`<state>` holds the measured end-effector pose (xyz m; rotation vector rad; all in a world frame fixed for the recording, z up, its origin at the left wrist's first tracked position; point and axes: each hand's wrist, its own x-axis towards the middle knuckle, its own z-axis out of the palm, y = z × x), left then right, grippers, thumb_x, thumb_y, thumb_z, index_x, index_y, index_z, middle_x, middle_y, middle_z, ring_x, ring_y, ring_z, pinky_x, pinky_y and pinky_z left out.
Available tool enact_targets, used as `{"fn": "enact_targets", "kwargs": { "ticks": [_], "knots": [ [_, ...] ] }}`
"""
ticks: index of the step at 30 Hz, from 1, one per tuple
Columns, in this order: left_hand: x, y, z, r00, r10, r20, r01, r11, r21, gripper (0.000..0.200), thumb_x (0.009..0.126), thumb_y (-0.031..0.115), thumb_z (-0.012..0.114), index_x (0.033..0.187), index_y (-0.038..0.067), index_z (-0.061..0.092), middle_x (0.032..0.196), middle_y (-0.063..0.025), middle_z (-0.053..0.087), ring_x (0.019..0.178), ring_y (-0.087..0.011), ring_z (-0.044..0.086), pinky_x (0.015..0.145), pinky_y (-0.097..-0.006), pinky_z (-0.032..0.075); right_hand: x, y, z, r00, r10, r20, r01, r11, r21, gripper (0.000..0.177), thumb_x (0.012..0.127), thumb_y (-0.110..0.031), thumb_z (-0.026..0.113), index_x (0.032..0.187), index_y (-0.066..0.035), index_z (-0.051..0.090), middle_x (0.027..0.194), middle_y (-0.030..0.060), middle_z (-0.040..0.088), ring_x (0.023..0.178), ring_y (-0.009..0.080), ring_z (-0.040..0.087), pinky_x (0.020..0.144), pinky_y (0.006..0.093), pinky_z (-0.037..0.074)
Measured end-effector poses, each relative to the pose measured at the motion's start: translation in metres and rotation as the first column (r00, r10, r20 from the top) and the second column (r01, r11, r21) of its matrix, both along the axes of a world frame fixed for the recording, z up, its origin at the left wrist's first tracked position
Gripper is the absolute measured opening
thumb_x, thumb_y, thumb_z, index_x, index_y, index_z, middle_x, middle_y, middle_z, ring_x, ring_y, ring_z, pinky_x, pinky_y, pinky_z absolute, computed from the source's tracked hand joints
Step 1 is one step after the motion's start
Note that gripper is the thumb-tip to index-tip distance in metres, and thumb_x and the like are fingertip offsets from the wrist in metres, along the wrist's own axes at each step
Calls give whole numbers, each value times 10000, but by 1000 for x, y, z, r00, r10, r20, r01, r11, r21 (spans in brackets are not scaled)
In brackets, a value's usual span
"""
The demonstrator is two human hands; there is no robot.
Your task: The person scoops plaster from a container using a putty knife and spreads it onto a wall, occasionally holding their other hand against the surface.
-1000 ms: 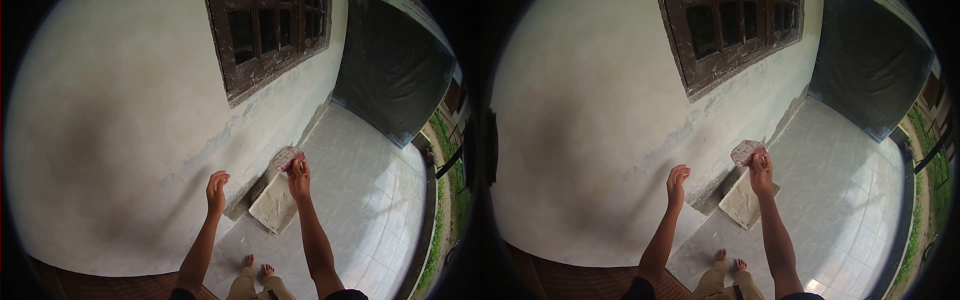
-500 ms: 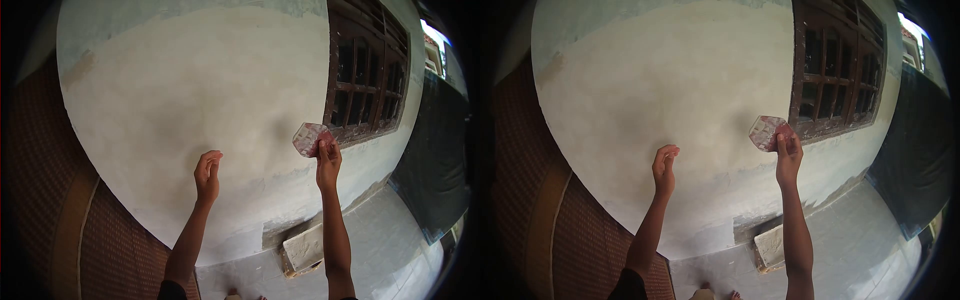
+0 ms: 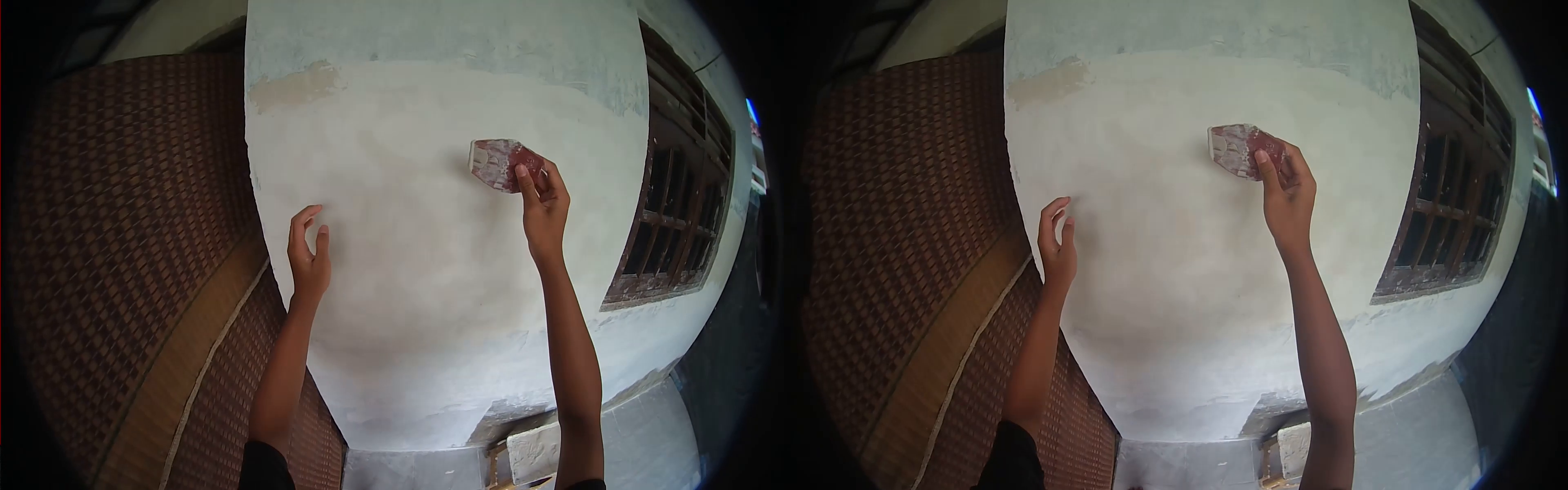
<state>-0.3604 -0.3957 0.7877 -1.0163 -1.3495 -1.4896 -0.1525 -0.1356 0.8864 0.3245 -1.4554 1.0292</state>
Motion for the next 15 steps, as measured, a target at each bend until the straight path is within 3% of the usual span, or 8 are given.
{"fn": "enact_targets", "kwargs": {
  "ticks": [4,6,8,9,10,12,15],
  "knots": [
    [-45,-35,23,977,156,-146,-162,986,-28,343,947,95,529,1277,2,520,1303,-154,532,1253,-293,491,1080,-425,365,-49,-34,41,991,-97,-97,112,979,172,245,992,-165,602,1152,20,621,1055,106,697,1004,158,649,919,310,504],
    [-67,-48,34,973,156,-171,-166,985,-50,369,951,100,524,1304,-1,498,1335,-165,504,1275,-305,467,1086,-429,358,-65,-60,60,981,-161,-106,180,964,198,196,990,-108,580,1142,1,639,1065,107,709,1001,174,669,914,311,510],
    [-85,-53,43,948,221,-231,-232,972,-22,403,942,100,529,1326,-9,477,1348,-173,494,1286,-314,454,1099,-445,340,-82,-75,76,941,-261,-214,327,862,386,205,993,-31,538,1176,-4,627,1074,96,700,1019,150,655,935,293,494],
    [-93,-55,47,949,216,-231,-227,974,-21,403,942,100,529,1326,-9,477,1348,-173,494,1286,-314,454,1099,-445,340,-91,-83,82,902,-340,-265,425,803,418,285,930,69,520,1146,-58,655,1089,96,711,1011,238,686,892,316,529],
    [-101,-56,51,930,246,-273,-264,964,-29,432,932,103,535,1344,-8,462,1371,-173,481,1305,-320,437,1115,-464,316,-99,-90,85,901,-343,-265,428,801,418,285,930,69,520,1146,-58,655,1089,96,711,1011,238,686,892,316,529],
    [-111,-59,56,910,274,-312,-298,954,-32,463,922,105,540,1361,-8,448,1395,-173,467,1325,-326,420,1131,-482,292,-113,-104,90,832,-380,-403,552,637,539,358,888,123,521,1154,-74,657,1103,84,706,1035,269,670,876,347,553],
    [-119,-59,60,866,360,-347,-394,918,-32,517,903,111,547,1393,-2,423,1442,-170,437,1368,-332,385,1156,-514,240,-134,-114,92,774,-384,-503,631,530,567,476,820,161,541,1192,-112,656,1126,59,703,1085,281,646,949,390,528]
  ]
}}
